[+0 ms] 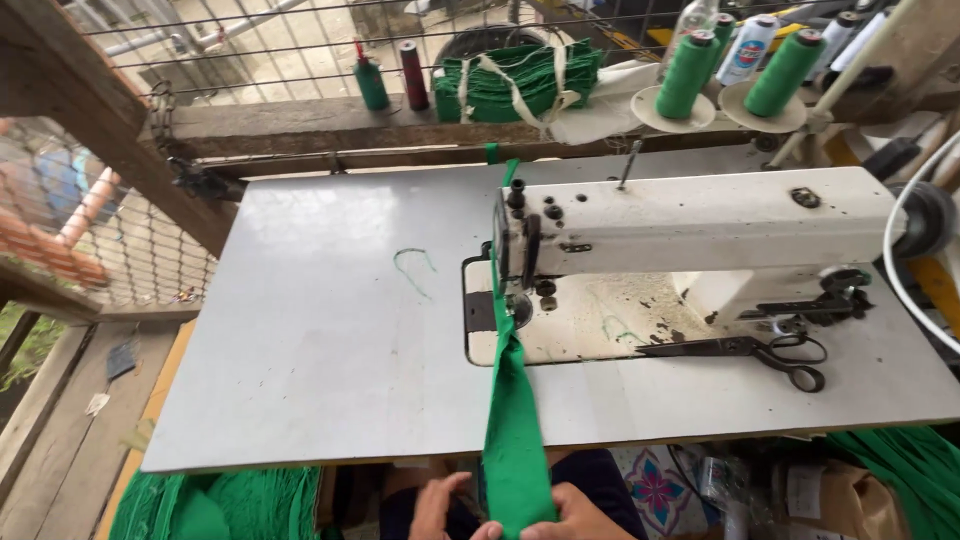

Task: Folding and smoothing long strips of green fabric at a sewing workstation

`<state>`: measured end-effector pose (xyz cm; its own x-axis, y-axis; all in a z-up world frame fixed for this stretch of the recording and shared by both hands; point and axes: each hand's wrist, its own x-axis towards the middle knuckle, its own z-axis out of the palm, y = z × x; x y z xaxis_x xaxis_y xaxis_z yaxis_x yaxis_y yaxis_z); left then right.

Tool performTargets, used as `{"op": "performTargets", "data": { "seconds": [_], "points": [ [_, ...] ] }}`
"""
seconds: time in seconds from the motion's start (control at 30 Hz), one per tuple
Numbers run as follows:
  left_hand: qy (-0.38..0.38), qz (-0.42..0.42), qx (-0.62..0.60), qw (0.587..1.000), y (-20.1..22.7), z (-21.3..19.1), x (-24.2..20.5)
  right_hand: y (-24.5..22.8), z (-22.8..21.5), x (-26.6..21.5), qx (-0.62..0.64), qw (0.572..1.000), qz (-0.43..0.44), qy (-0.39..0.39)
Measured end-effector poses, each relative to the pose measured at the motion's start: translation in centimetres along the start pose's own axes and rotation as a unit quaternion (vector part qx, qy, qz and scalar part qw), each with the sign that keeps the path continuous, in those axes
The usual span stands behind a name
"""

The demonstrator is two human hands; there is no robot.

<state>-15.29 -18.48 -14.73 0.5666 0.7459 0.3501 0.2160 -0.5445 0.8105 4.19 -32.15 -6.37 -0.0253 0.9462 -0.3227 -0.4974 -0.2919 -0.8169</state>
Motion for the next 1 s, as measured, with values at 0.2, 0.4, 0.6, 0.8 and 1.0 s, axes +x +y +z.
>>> {"op": "performTargets", "data": {
  "seconds": [0.2, 0.4, 0.6, 0.8, 1.0],
  "points": [
    [-0.278, -0.342, -0.189, 0.877, 8.5, -1.4, 1.1, 3.6, 0.4, -1.2, -0.074, 0.985, 0.067, 0.141],
    [-0.244, -0.375, -0.195, 0.873, 5.4, 2.8, -0.5, 5.8, -1.4, -2.7, -0.108, 0.971, 0.033, 0.209],
    [-0.27, -0.435, -0.299, 0.805, 4.3, 3.9, -2.0, 6.5, -3.1, -5.0, 0.091, 0.939, 0.068, 0.324],
    [-0.315, -0.402, -0.427, 0.746, 6.5, 1.7, -1.4, 5.0, -4.0, -5.3, 0.131, 0.956, 0.161, 0.206],
    [-0.397, -0.343, -0.439, 0.729, 13.0, -3.4, 1.9, 13.2, -13.3, -2.0, -0.042, 0.989, 0.141, 0.025]
  ]
}}
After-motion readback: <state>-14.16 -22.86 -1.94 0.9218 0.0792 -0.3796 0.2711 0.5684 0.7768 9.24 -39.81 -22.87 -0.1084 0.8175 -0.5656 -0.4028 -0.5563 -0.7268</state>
